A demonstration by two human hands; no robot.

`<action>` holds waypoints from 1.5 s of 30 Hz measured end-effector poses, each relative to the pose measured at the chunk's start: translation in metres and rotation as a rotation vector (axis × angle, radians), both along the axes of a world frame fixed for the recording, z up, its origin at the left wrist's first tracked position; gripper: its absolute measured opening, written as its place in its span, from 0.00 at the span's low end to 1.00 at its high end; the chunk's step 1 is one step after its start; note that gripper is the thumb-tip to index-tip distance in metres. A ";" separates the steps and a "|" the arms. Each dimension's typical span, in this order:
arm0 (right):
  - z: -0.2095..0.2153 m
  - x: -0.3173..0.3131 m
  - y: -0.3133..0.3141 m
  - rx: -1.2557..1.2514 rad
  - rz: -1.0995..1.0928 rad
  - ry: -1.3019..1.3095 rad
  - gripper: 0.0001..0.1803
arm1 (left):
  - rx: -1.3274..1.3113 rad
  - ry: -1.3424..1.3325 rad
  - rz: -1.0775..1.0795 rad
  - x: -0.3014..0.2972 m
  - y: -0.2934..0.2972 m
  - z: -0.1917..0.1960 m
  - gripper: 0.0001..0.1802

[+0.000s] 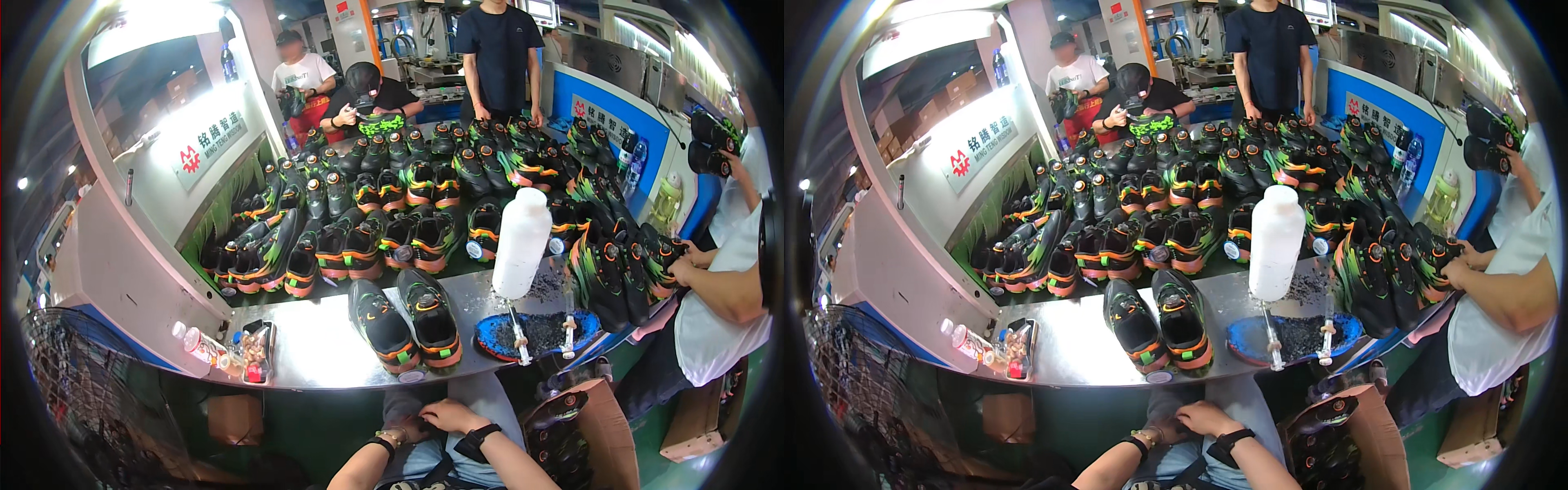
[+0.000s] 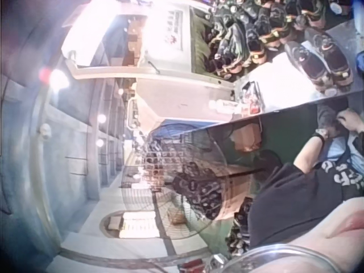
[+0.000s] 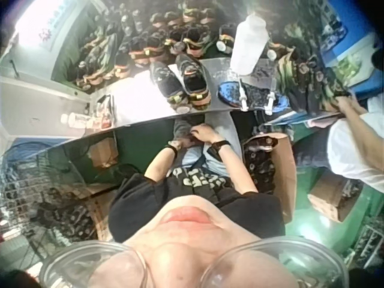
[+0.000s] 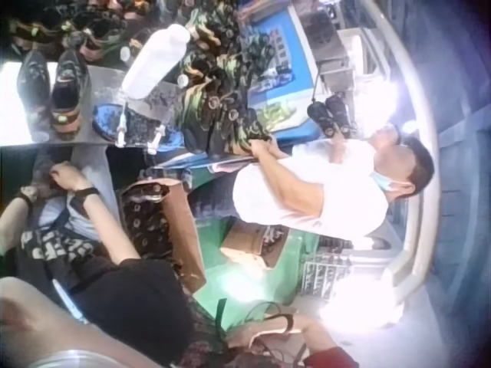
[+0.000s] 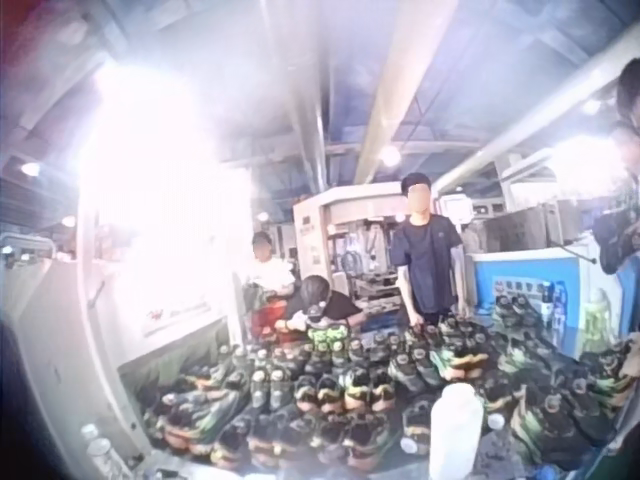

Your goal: Using a syringe to apply liquid adhesive or treatment to the edge of shoe soles in a factory setting.

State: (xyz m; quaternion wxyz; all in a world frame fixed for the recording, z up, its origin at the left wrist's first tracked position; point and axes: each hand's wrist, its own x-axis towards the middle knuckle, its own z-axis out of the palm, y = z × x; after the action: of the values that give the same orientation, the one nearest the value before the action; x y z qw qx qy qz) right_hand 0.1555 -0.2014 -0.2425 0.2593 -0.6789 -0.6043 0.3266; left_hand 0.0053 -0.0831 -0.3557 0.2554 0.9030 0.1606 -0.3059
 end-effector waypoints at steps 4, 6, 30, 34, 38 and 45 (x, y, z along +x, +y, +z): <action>-0.007 -0.009 0.010 0.006 0.047 0.028 0.14 | -0.042 -0.060 -0.044 0.002 0.000 0.033 0.31; 0.003 -0.014 0.020 0.011 0.088 0.029 0.16 | -0.073 0.040 0.117 0.001 0.000 0.087 0.30; 0.351 0.005 -0.004 1.327 -0.381 -0.518 0.30 | -1.161 -0.985 0.004 0.021 -0.025 0.482 0.30; 0.309 0.014 0.002 1.222 -0.368 -0.616 0.35 | -1.124 -0.810 0.031 0.025 -0.024 0.461 0.21; 0.254 0.005 -0.004 0.940 -0.207 -0.666 0.38 | -1.318 -0.661 0.326 0.009 -0.017 0.414 0.17; 0.181 -0.087 0.023 0.797 -0.048 -0.555 0.12 | -1.389 -0.855 0.936 -0.078 -0.015 0.329 0.11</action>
State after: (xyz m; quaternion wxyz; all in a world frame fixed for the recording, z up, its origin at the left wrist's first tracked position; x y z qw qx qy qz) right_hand 0.0684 -0.1780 -0.0618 0.3355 -0.6018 -0.7130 -0.1300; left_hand -0.0727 -0.0981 -0.0269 0.8713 0.4277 0.1813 0.1581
